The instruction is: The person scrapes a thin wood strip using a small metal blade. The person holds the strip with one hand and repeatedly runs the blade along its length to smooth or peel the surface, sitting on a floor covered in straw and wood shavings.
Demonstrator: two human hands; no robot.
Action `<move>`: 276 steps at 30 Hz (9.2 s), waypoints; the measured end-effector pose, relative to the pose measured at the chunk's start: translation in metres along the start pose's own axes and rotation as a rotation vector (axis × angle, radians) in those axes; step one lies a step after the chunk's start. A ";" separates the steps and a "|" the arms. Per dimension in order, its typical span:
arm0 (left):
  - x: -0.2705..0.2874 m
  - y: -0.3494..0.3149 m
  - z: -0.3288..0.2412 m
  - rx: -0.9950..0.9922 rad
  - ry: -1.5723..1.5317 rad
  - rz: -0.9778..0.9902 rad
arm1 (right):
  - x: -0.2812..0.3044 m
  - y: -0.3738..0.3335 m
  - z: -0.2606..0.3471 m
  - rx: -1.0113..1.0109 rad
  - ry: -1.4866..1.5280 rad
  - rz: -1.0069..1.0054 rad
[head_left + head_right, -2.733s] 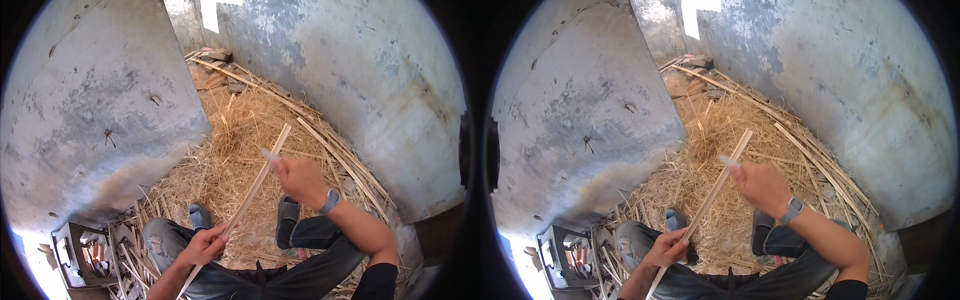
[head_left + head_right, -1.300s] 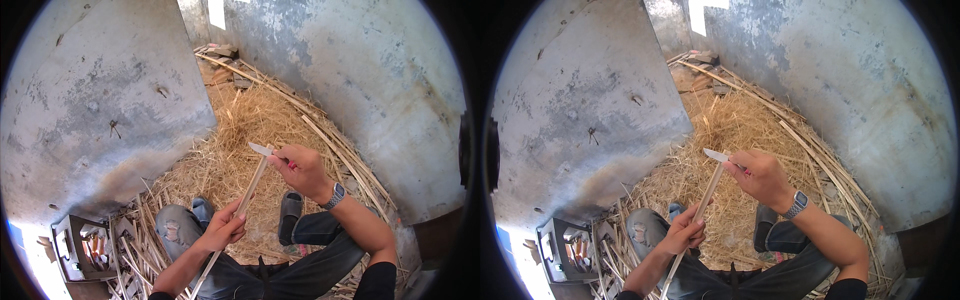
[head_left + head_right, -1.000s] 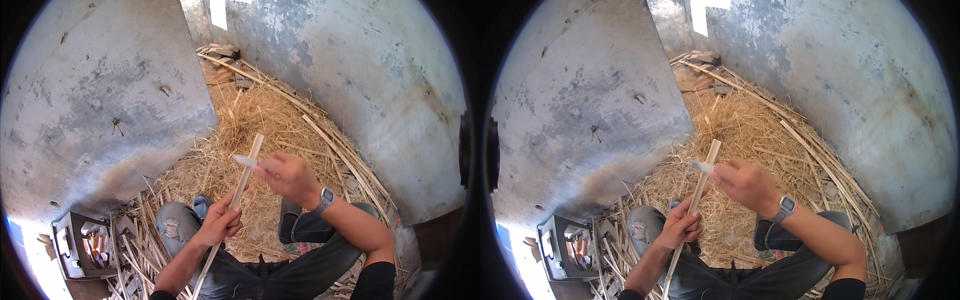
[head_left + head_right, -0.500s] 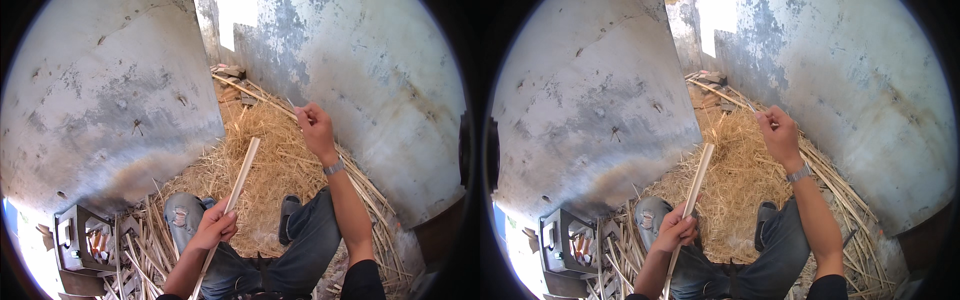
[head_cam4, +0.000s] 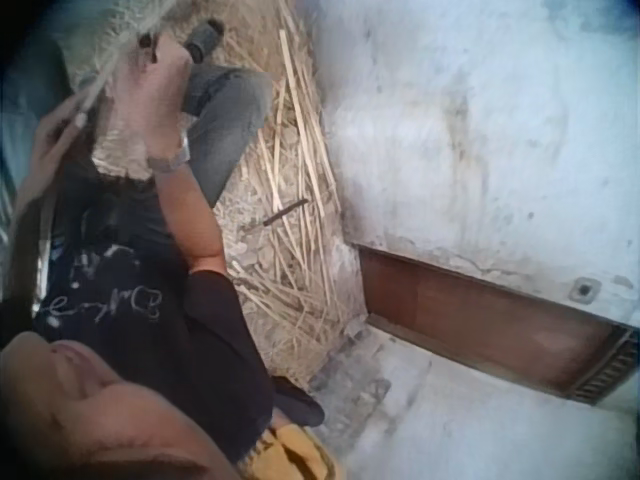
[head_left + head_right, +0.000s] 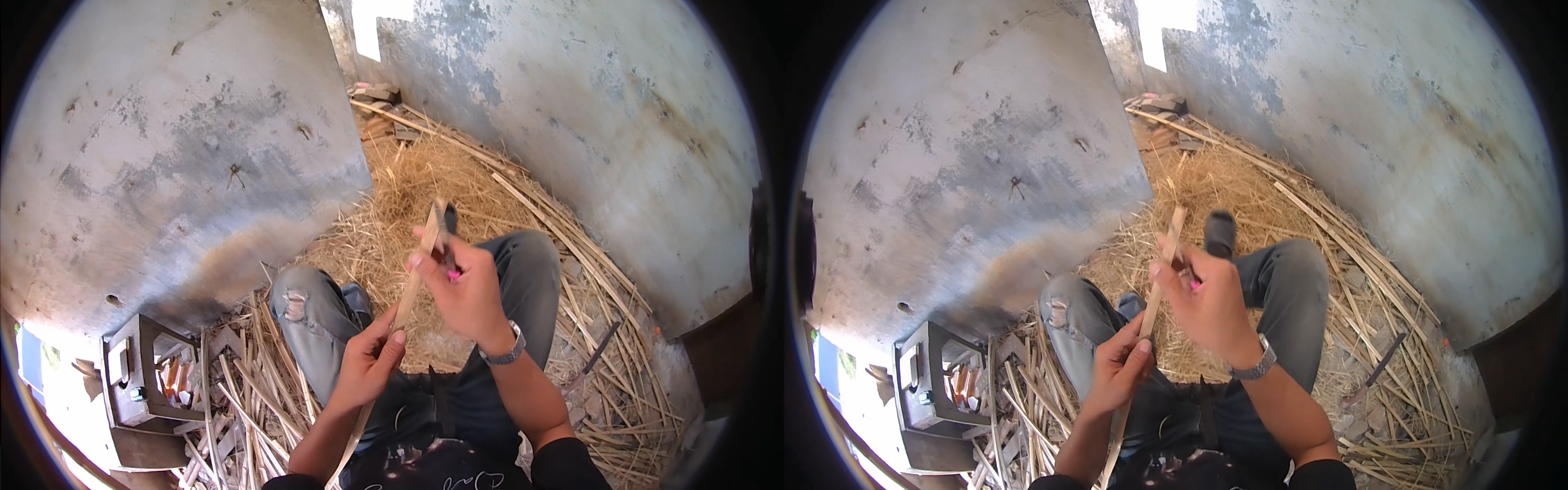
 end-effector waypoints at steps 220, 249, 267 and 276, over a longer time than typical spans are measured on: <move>0.033 -0.006 0.160 0.047 0.745 -0.107 | -0.006 -0.028 -0.158 -0.385 -0.356 0.399; 0.057 -0.012 0.123 0.356 0.289 0.126 | 0.016 0.006 -0.212 -0.608 0.440 -0.022; 0.068 -0.040 0.134 0.443 0.531 0.079 | 0.001 -0.043 -0.182 -0.278 -0.334 0.249; 0.052 -0.031 0.132 0.277 0.726 0.071 | -0.028 -0.064 -0.175 -0.163 -0.989 0.260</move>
Point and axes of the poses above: each hand's wrist, its own y-axis towards the middle knuckle, its own x-axis out of the back of the hand, z = x × y, the point moved 2 cm from there along y, towards the middle knuckle, and after that the axes turned 11 degrees about -x, right-handed, at the moved point
